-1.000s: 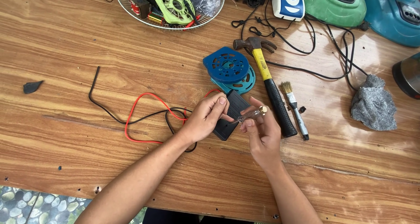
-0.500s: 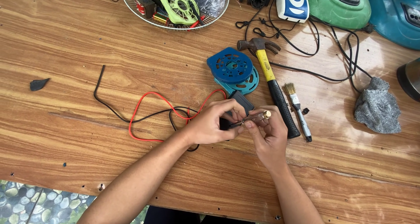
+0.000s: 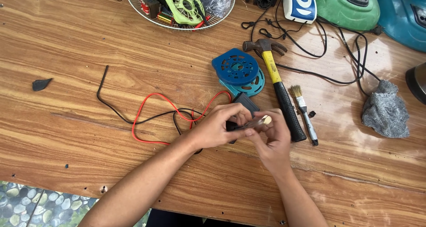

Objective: The person handles a black digital multimeter, turning it over and manipulating its dial and casing. They then use a screwdriver to unscrew and remove a screw from the back of the multimeter's battery compartment.

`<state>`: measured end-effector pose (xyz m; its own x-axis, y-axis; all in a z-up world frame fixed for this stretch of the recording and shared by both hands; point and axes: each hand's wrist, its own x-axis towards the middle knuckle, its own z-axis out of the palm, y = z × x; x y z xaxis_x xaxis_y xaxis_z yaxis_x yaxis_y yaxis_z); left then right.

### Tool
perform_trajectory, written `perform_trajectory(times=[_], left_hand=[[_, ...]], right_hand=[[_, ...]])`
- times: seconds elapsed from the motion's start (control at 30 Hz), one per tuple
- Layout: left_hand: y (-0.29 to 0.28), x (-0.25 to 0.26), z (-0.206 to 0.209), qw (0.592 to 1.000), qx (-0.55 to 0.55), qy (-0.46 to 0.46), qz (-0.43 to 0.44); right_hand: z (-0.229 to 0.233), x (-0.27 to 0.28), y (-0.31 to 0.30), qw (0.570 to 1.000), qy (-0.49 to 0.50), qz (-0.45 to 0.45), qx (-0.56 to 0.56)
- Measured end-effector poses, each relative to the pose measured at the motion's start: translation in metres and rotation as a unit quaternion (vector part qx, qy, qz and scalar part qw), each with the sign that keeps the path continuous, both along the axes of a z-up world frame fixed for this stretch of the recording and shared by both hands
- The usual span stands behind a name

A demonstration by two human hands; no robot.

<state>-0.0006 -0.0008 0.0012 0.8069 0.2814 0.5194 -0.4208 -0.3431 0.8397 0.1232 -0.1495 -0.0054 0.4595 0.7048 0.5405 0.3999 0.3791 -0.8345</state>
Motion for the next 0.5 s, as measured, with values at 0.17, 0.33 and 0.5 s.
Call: perform_trajectory(times=[0.17,0.33,0.5], left_hand=[[-0.004,0.001,-0.010,0.996,-0.093,0.012,0.008],[-0.006,0.001,-0.005,0.999,-0.007,-0.025,0.040],[0.000,0.005,-0.017,0.998,-0.017,-0.001,0.066]], right_hand=[[0.012,-0.003,-0.001,0.992,-0.049,0.078,-0.086],[0.015,0.002,0.003,0.996,-0.064,0.029,-0.057],[-0.002,0.014,0.002,0.998,-0.041,0.004,-0.041]])
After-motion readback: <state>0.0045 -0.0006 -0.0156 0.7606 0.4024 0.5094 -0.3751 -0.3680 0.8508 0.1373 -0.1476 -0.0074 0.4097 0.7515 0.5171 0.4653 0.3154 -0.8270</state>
